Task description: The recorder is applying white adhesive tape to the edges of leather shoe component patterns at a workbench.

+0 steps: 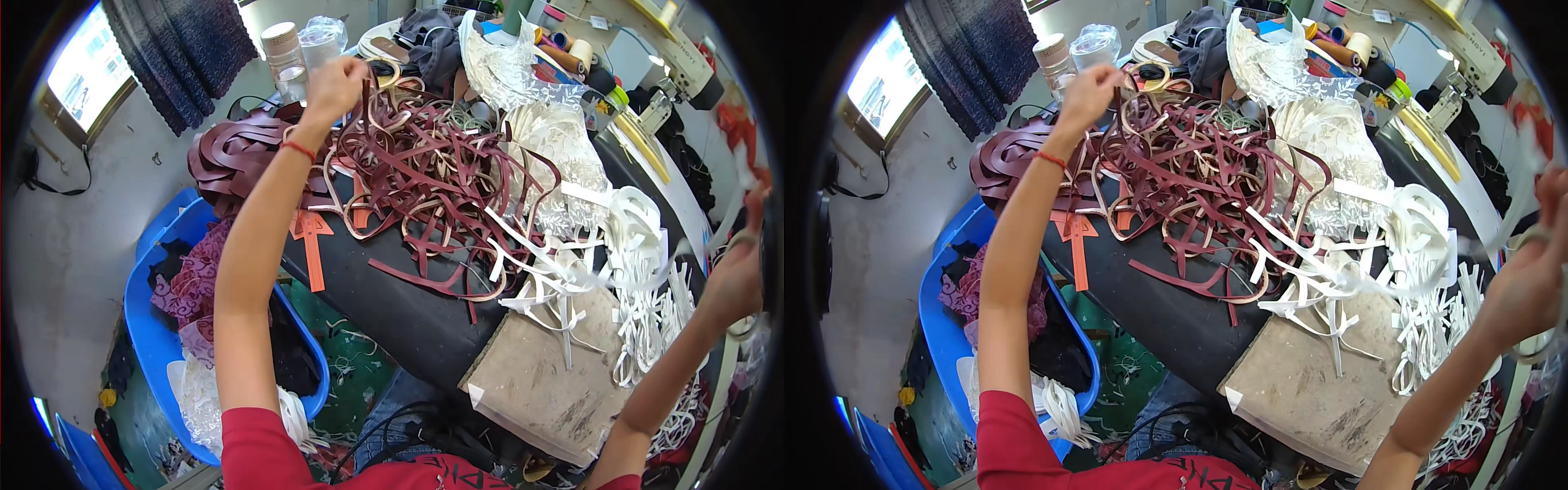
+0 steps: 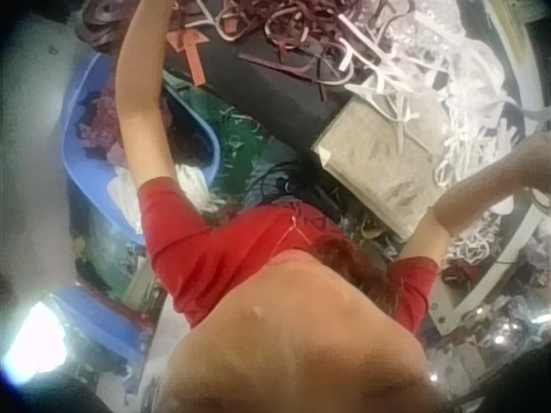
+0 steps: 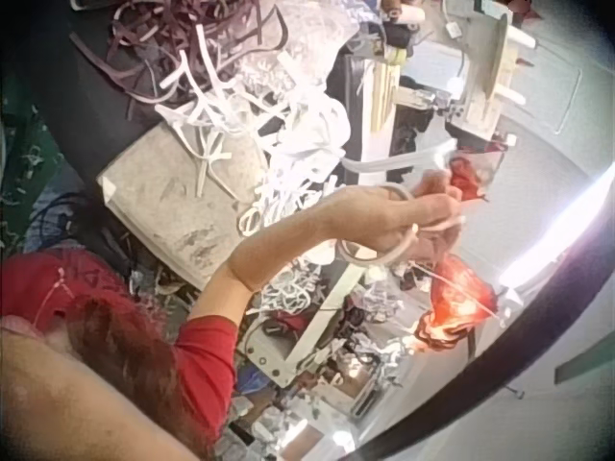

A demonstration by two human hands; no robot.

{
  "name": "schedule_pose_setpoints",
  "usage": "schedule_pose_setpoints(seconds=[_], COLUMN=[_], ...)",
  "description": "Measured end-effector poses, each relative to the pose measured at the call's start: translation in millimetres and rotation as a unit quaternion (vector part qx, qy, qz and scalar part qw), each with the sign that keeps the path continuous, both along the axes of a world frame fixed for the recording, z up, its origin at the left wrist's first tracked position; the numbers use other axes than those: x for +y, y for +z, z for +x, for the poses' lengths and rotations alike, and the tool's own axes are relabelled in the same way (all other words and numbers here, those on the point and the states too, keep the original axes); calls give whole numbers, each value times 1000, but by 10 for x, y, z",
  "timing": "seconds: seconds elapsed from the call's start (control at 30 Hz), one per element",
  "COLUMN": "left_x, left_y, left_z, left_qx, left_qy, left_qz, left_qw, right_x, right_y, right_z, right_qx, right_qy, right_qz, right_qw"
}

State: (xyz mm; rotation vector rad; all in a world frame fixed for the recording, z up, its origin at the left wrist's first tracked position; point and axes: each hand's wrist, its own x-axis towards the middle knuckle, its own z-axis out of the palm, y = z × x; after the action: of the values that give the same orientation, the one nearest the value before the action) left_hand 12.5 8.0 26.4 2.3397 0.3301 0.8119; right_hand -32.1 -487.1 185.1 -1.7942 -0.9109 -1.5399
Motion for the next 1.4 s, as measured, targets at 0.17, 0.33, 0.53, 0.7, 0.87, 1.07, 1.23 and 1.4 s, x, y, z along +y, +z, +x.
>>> schedule_pose_setpoints(seconds=[0.17,0.33,0.53,0.7,0.87,1.07,1.23,1.4], left_x=[57,61,-193,-745,-1234,-681,-253,-108], left_y=[378,752,1028,-205,-965,-926,-405,-277], left_z=[170,278,297,-104,-616,-1,654,837], left_qx=[3,-77,41,129,132,-58,-29,319], left_qy=[-105,-121,-260,-306,-234,-128,65,-45], left_qz=[5,-71,51,198,299,366,367,286], left_qw=[994,987,963,922,916,920,928,903], right_x=[-131,-147,-3,134,185,145,177,467], right_y=[-1275,-1409,-1328,-1482,-1545,-1633,-1649,-1675], right_z=[-296,-346,-350,-445,-445,-528,-565,-607], right_qx=[438,529,495,483,467,499,527,535], right_qy=[38,-2,-42,-55,-51,-49,-46,-7], right_qz=[29,-11,-117,-95,-104,-68,-107,-142], right_qw=[898,849,860,869,877,862,842,833])
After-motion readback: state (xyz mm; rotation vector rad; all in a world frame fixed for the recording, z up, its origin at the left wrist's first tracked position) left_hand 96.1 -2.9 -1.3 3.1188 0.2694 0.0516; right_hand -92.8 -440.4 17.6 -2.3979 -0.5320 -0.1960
